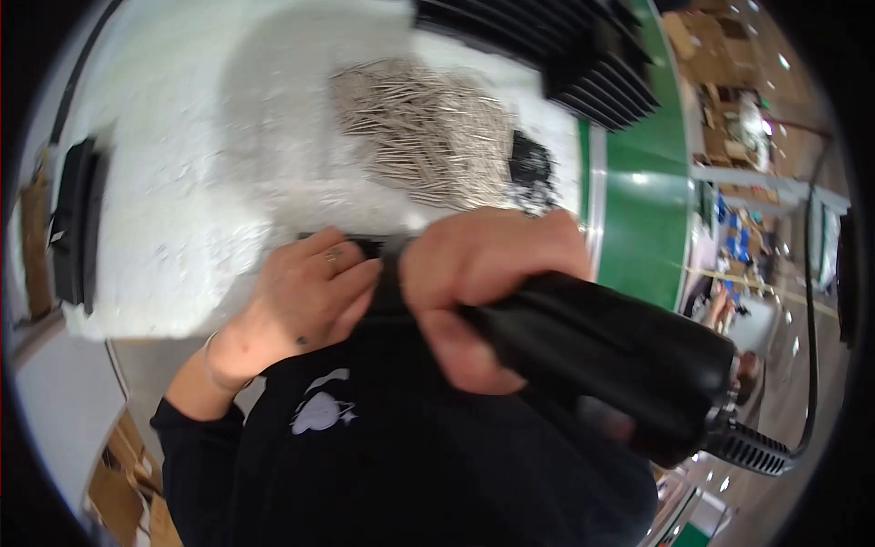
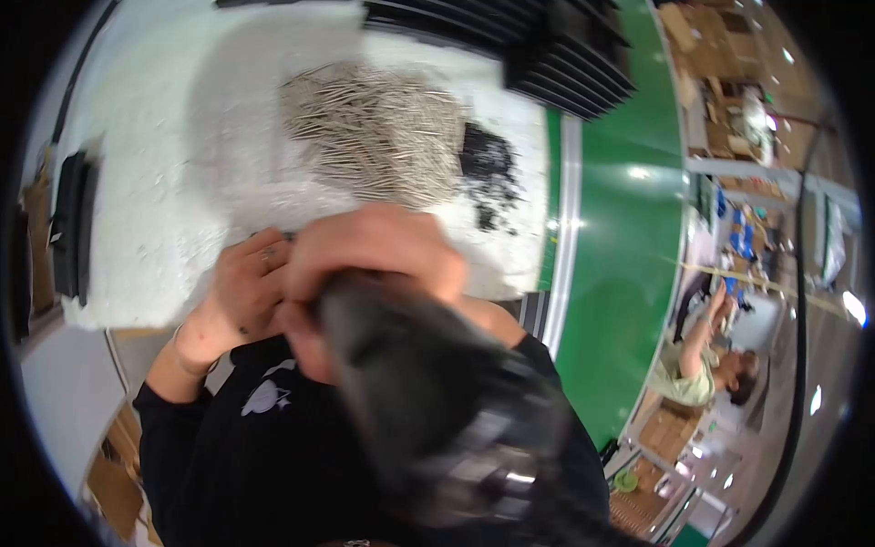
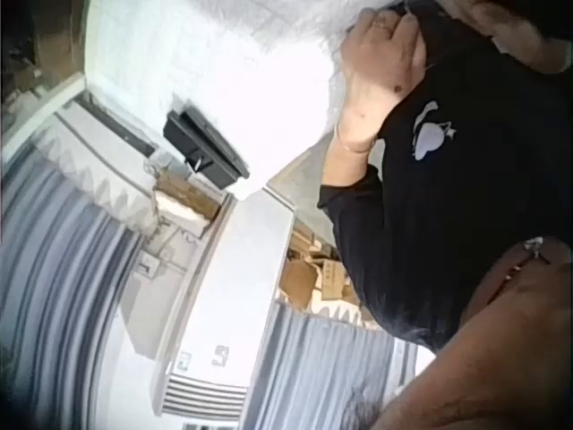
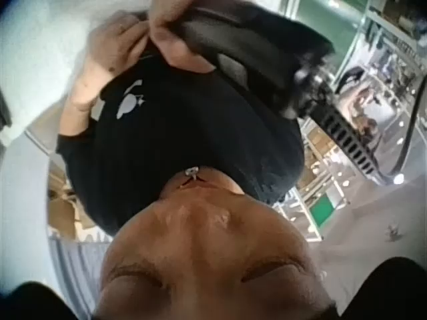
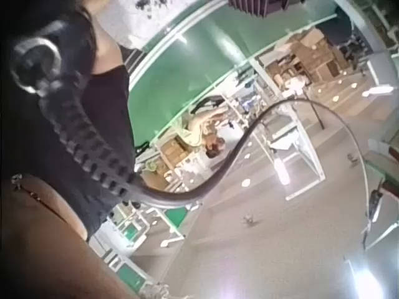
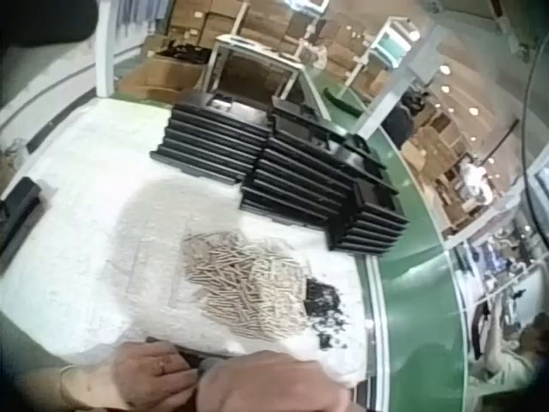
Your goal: Secure components into black plastic housings using small screws and an electric screwdriver.
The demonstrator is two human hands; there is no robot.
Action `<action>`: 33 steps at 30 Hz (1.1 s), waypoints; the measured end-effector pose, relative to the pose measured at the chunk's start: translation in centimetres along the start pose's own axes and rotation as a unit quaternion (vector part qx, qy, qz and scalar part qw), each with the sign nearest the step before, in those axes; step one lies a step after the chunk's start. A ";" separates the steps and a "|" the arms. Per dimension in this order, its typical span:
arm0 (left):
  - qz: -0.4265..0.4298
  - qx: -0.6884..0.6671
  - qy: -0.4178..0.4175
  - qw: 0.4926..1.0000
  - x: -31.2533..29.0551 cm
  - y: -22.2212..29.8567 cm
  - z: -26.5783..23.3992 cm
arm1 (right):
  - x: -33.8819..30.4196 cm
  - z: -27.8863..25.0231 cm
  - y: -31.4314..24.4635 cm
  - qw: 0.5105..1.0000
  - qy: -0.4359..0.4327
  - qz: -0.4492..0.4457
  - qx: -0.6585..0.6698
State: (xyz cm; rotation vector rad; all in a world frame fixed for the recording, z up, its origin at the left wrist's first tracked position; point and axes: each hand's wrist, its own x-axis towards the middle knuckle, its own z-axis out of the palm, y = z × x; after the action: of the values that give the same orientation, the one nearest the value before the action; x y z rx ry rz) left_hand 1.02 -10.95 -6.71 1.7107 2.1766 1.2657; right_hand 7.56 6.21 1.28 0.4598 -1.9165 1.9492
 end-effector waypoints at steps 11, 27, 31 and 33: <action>-0.027 0.030 -0.003 0.999 1.0 1.3 -0.2 | -1.0 -5.3 -2.6 0.978 0.196 -0.076 0.005; 0.021 0.017 0.014 1.000 5.8 1.0 -0.7 | -5.2 -12.9 -1.9 0.890 0.439 -0.084 -0.089; 0.090 -0.020 -0.011 0.996 10.6 0.7 1.2 | -5.2 -12.6 -3.5 0.924 0.350 -0.134 -0.074; 0.123 -0.032 -0.012 0.992 13.3 0.1 4.0 | -5.3 -12.3 -3.9 0.934 0.319 -0.154 -0.044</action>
State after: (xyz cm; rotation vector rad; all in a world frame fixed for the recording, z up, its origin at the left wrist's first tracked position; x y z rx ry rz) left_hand -1.63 2.44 -3.94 2.0050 1.9362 1.3419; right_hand 14.33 18.39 1.92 0.0684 -1.4053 1.5452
